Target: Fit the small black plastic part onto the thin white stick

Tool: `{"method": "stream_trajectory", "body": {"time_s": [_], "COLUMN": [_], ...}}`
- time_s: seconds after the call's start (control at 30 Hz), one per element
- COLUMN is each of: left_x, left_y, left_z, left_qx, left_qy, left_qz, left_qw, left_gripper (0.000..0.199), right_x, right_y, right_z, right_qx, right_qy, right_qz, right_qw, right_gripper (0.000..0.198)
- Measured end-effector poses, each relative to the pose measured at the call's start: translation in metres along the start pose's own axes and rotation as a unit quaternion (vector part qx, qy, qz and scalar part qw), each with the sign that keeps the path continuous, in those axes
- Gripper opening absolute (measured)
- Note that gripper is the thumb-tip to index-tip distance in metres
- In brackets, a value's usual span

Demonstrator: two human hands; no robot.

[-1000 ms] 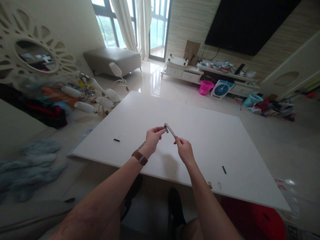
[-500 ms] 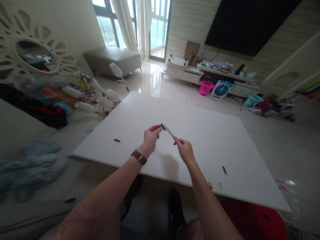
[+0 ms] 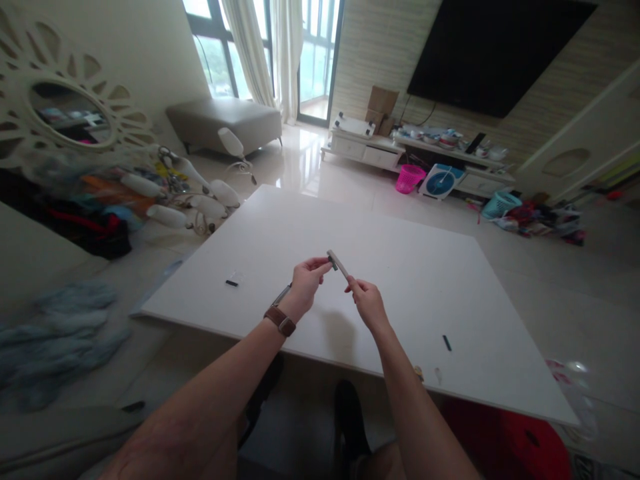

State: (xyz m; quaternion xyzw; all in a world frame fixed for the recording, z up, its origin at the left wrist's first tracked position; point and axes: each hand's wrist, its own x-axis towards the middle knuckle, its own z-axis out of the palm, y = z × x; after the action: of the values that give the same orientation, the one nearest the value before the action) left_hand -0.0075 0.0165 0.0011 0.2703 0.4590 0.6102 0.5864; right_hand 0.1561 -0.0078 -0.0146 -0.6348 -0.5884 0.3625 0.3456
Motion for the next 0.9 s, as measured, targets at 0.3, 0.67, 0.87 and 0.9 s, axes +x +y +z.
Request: {"method": "stream_trajectory", "body": {"time_s": [0.3,0.67,0.87,0.9], "left_x": [0.006,0.014,0.012,0.012], "left_y": [0.005,0.013,0.009,0.009], "left_z": [-0.004,-0.012,-0.01,-0.009], "left_qx": [-0.059,-0.053,-0.039,-0.039], "left_qy": [0.042,0.06,0.048,0.047], "left_qz": [-0.015,0.041,0.035,0.035], "left_qw": [0.997,0.996,0.997,0.998], "left_gripper": [0.032,0.036,0.035,0.035], "right_x": [0.0,-0.005,-0.006,-0.006], "right_y": [0.002,-0.009,-0.012,-0.012], "right_z": [0.003,-0.002,0.0,0.0], "right_qx": [-0.001,-0.013,0.004,0.002], "right_qy": [-0.018,0.063,0.053,0.05], "right_qz": [0.005,-0.01,-0.007,-0.006], "right_qw": [1.0,0.998,0.999,0.999], "right_gripper": [0.061,0.057,0.056,0.055]}}
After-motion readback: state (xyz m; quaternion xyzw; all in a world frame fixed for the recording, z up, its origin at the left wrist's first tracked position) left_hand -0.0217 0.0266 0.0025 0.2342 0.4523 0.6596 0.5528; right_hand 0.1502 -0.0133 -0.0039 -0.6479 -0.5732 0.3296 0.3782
